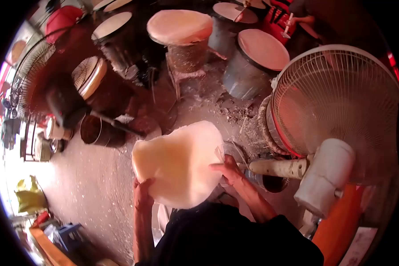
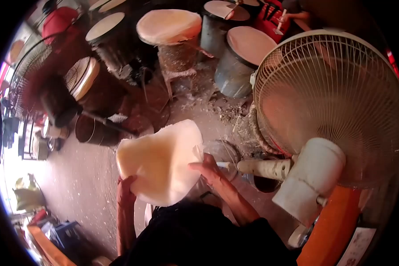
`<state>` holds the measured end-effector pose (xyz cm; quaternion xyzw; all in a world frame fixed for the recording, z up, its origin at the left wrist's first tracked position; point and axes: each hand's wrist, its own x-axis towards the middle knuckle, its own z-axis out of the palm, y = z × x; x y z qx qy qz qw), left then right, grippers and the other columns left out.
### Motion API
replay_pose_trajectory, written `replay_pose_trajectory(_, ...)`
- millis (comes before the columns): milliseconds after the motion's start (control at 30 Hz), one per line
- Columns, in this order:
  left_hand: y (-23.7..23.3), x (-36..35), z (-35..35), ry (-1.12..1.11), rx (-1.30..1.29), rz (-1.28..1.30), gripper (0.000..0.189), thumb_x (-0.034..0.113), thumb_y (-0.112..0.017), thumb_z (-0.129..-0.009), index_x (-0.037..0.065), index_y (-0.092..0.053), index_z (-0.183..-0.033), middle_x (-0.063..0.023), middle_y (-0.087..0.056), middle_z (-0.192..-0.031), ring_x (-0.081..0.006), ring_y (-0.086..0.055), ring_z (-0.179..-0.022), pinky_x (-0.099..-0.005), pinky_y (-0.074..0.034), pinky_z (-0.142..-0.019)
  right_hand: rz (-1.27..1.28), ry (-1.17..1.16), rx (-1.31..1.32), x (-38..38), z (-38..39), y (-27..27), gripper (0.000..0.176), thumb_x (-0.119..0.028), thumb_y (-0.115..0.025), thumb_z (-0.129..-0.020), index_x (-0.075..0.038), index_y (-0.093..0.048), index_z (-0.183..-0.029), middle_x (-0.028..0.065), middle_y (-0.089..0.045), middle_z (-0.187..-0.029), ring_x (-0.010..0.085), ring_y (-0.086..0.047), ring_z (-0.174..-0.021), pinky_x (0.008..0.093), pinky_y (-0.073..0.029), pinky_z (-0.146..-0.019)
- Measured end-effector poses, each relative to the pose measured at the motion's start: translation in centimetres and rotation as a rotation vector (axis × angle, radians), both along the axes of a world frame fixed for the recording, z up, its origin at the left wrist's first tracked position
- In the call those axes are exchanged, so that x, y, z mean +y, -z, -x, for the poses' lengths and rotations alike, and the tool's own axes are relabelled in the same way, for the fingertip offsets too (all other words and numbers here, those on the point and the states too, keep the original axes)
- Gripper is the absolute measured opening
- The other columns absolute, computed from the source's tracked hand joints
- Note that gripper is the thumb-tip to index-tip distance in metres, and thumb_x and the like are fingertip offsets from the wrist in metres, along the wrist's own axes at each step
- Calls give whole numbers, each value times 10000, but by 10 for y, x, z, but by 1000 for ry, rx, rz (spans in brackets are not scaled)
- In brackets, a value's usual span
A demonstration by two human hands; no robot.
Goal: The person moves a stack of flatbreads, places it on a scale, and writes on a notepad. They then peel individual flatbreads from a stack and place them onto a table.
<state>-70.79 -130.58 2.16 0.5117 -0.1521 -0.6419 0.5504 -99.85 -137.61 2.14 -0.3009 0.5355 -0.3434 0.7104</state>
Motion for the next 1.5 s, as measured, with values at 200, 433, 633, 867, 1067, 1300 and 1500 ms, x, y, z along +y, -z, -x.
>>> replay_pose_trajectory(200, -29, -94, -13, 17, 48, 12, 443, -20, -524, -745, -50, -517, -1188, -156, -621, -1070, -263, -632, -950, -355, -523, -827, 4, 78, 57, -64, -12, -34, 438, -77, -667, -710, 57, -574, -1116, 124, -651, -929, 212, -640, -808, 338, -524, -695)
replay_pose_trajectory(433, -82, -207, -40, 55, 81, 142, 488, -29, -556, -736, -63, -490, -1219, -161, -616, -1088, -257, -632, -963, -349, -520, -844, 146, 194, -96, -148, -37, -77, 419, -36, -658, -735, 68, -568, -1130, 139, -656, -994, 221, -653, -860, 349, -535, -740)
replay_pose_trajectory(633, -140, -305, -57, 91, 14, 370, 474, -32, -566, -736, -78, -501, -1203, -173, -621, -1074, -266, -642, -939, -344, -528, -828, 371, 230, -83, -235, -55, -155, 471, -55, -654, -735, 55, -541, -1179, 140, -648, -1036, 229, -648, -908, 340, -537, -785)
replay_pose_trajectory(867, -178, -474, -65, 135, 50, 637, 449, -19, -613, -754, -112, -485, -1173, -186, -611, -1075, -284, -637, -928, -358, -530, -833, 706, 22, -69, -406, -39, -209, 477, -85, -616, -808, 60, -493, -1246, 170, -603, -1159, 245, -612, -1039, 353, -512, -866)
replay_pose_trajectory(1067, -190, -599, -57, 93, -9, 743, 350, 12, -613, -794, -76, -543, -1125, -135, -636, -1020, -215, -641, -889, -299, -517, -772, 831, -3, -262, -539, -40, -242, 300, -192, -514, -890, -24, -606, -1122, 137, -648, -1040, 242, -609, -1002, 335, -464, -863)
replay_pose_trajectory(1300, -54, -674, -31, 4, 74, 611, 360, -3, -632, -776, -66, -551, -1121, -127, -630, -1035, -247, -622, -930, -345, -503, -801, 479, 184, -108, -652, -4, -54, 422, -20, -658, -781, 37, -543, -1183, 136, -621, -1123, 236, -628, -988, 363, -548, -824)
replay_pose_trajectory(1500, 11, -640, -39, -20, -69, 240, 240, -13, -568, -857, -37, -581, -1095, -101, -633, -990, -163, -607, -868, -271, -477, -733, 293, 249, -10, -608, 6, 11, 385, -107, -627, -842, 37, -544, -1189, 105, -634, -1081, 204, -642, -937, 331, -552, -810)
